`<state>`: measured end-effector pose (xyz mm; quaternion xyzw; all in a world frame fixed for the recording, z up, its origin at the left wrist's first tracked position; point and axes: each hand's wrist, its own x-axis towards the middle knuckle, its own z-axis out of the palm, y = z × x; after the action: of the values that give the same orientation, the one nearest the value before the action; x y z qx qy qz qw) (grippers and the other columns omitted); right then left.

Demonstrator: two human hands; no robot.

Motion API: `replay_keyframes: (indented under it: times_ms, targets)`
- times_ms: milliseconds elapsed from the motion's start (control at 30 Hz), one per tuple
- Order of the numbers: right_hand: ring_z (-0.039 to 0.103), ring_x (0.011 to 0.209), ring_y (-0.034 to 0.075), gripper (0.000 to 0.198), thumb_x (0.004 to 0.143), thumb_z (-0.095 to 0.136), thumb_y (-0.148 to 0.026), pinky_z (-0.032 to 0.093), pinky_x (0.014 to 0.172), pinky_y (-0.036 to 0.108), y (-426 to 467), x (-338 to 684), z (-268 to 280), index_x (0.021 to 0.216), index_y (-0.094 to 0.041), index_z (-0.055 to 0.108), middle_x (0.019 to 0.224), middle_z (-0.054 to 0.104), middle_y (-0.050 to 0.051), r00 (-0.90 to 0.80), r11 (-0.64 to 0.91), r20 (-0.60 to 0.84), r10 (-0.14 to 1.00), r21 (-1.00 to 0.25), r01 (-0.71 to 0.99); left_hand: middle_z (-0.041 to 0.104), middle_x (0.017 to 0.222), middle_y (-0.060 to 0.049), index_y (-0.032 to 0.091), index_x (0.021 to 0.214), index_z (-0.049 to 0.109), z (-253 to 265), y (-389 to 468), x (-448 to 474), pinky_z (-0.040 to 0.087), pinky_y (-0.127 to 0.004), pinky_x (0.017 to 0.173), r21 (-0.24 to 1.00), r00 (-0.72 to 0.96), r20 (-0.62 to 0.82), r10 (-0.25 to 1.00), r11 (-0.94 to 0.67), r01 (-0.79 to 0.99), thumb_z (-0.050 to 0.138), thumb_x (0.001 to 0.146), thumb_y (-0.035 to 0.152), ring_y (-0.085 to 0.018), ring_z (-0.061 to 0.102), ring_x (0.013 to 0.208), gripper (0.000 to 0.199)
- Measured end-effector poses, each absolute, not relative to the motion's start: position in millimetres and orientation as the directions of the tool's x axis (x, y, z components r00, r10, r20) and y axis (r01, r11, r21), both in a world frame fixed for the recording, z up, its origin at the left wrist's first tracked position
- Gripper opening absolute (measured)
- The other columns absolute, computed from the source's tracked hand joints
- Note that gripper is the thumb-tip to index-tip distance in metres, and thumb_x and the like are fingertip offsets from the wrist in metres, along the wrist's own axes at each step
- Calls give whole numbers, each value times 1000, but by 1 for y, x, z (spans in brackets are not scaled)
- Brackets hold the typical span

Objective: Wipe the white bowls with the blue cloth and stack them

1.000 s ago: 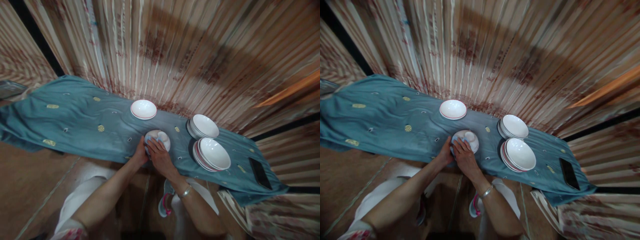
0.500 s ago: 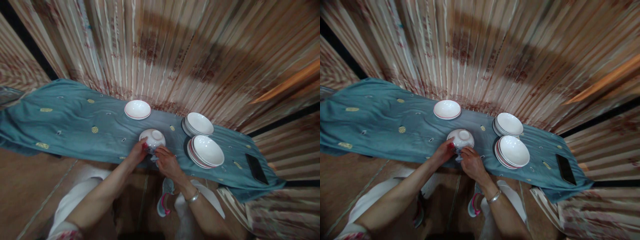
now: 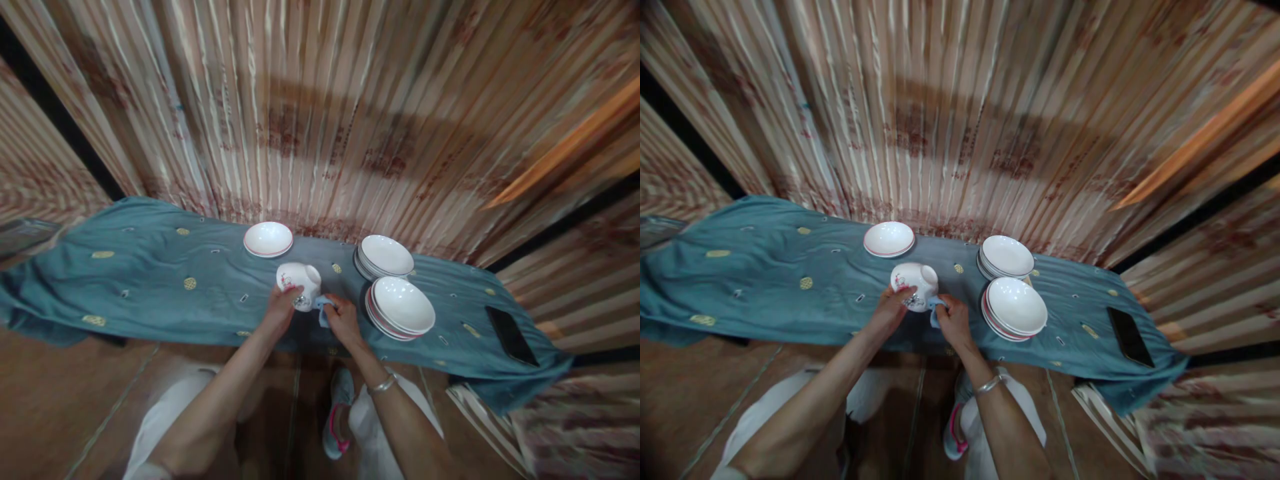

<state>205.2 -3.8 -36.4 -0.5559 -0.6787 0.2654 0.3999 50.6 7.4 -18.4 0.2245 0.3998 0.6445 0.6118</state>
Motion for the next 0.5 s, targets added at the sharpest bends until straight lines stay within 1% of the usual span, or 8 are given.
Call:
replay_keyframes:
  times_ms: [67, 100, 167, 233, 300, 367, 433, 500]
  targets:
    - [70, 78, 19, 31, 77, 46, -23, 53, 77, 28, -3, 199, -36, 85, -21, 76, 85, 77, 3, -69, 243, 242, 968, -820, 518, 71, 72, 1, 18, 84, 66, -14, 8, 52, 49, -29, 66, 861, -215, -132, 968, 5, -508, 80, 51, 25, -17, 62, 64, 36]
    - [69, 75, 19, 31, 77, 46, -23, 52, 75, 28, -4, 196, -36, 85, -20, 76, 83, 76, 2, -80, 251, 245, 966, -824, 508, 69, 70, 2, 19, 81, 65, -12, 8, 52, 47, -28, 64, 906, -245, -87, 966, -25, -423, 78, 53, 25, -16, 59, 62, 32]
    - [67, 71, 18, 30, 78, 45, -23, 51, 71, 26, -4, 193, -35, 83, -20, 75, 78, 75, 2, -102, 273, 257, 961, -824, 496, 66, 66, 3, 20, 76, 63, -10, 7, 49, 46, -28, 63, 979, -264, 21, 964, -74, -192, 76, 57, 24, -16, 56, 61, 23]
    - [66, 68, 17, 29, 78, 46, -23, 51, 69, 26, -4, 193, -33, 82, -20, 75, 74, 74, 1, -108, 285, 267, 958, -822, 494, 66, 68, 0, 21, 77, 64, -10, 4, 44, 48, -30, 68, 992, -218, 121, 968, -109, 65, 73, 64, 22, -19, 58, 66, 15]
    - [65, 65, 17, 29, 79, 46, -24, 51, 66, 26, -2, 197, -31, 80, -21, 75, 70, 72, 0, -87, 278, 272, 958, -820, 501, 71, 78, -5, 21, 86, 68, -11, 0, 38, 50, -34, 78, 943, -120, 191, 974, -147, 299, 68, 72, 19, -24, 63, 76, 15]
    - [64, 64, 18, 29, 79, 46, -24, 51, 65, 26, 1, 203, -30, 79, -21, 75, 68, 71, 0, -38, 260, 281, 959, -817, 515, 73, 93, -10, 20, 96, 70, -12, -4, 32, 50, -39, 90, 841, 21, 223, 975, -203, 502, 60, 77, 14, -27, 67, 91, 22]
    - [65, 66, 19, 30, 80, 46, -25, 52, 67, 27, 6, 210, -29, 82, -21, 75, 71, 72, 0, 20, 249, 305, 952, -811, 529, 73, 102, -13, 19, 107, 70, -12, -7, 29, 49, -41, 96, 707, 161, 189, 969, -249, 662, 51, 81, 7, -28, 67, 99, 34]
    - [67, 71, 20, 31, 81, 46, -25, 55, 72, 29, 10, 216, -29, 88, -20, 76, 77, 75, 2, 66, 252, 340, 938, -801, 543, 72, 105, -16, 17, 115, 68, -11, -10, 29, 50, -41, 95, 574, 259, 117, 959, -278, 770, 44, 82, 3, -28, 68, 100, 43]
